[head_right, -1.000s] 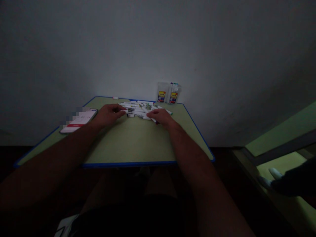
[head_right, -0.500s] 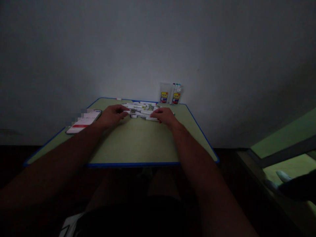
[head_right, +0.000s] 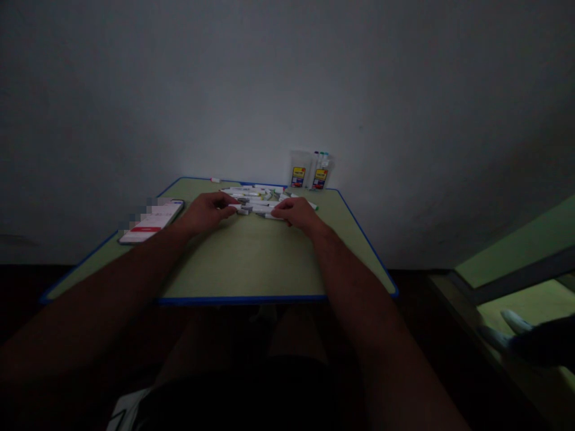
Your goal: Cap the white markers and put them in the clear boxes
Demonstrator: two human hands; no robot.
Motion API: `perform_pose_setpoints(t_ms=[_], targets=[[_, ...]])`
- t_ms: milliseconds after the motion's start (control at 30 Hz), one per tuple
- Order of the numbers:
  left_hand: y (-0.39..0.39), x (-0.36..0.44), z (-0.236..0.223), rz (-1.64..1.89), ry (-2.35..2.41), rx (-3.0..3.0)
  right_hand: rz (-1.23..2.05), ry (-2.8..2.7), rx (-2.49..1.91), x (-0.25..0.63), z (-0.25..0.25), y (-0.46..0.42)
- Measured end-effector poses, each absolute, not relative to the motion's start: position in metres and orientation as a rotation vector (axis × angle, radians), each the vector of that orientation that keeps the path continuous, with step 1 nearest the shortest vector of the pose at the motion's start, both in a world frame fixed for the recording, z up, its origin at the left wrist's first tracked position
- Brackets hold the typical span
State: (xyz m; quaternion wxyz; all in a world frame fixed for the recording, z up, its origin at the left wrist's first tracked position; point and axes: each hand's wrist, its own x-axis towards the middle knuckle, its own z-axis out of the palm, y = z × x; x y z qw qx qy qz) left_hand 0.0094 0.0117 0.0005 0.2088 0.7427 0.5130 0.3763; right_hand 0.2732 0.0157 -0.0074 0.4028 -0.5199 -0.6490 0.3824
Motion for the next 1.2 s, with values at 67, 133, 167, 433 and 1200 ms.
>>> perform_pose_setpoints(t_ms=[67, 133, 167, 433, 1200], targets=[[0.0112, 0.0109, 0.0000, 1.040, 1.421, 2.054, 0.967, -1.644, -1.313, 0.2733, -0.0082, 0.0162], [0.0117, 0.0115, -0.0011, 1.032, 1.412, 2.053, 0.966, -1.652, -1.316, 0.2731, -0.0079, 0.0161], [0.0121, 0.0116, -0.0017, 1.031, 1.404, 2.059, 0.965, -1.657, -1.320, 0.2730, -0.0075, 0.0159], [0.0144, 0.0125, -0.0051, 1.013, 1.376, 2.084, 0.947, -1.715, -1.340, 0.2712, -0.0065, 0.0143], [0.0133, 0.0159, -0.0053, 1.015, 1.332, 2.132, 0.940, -1.760, -1.310, 0.2690, -0.0040, 0.0099]])
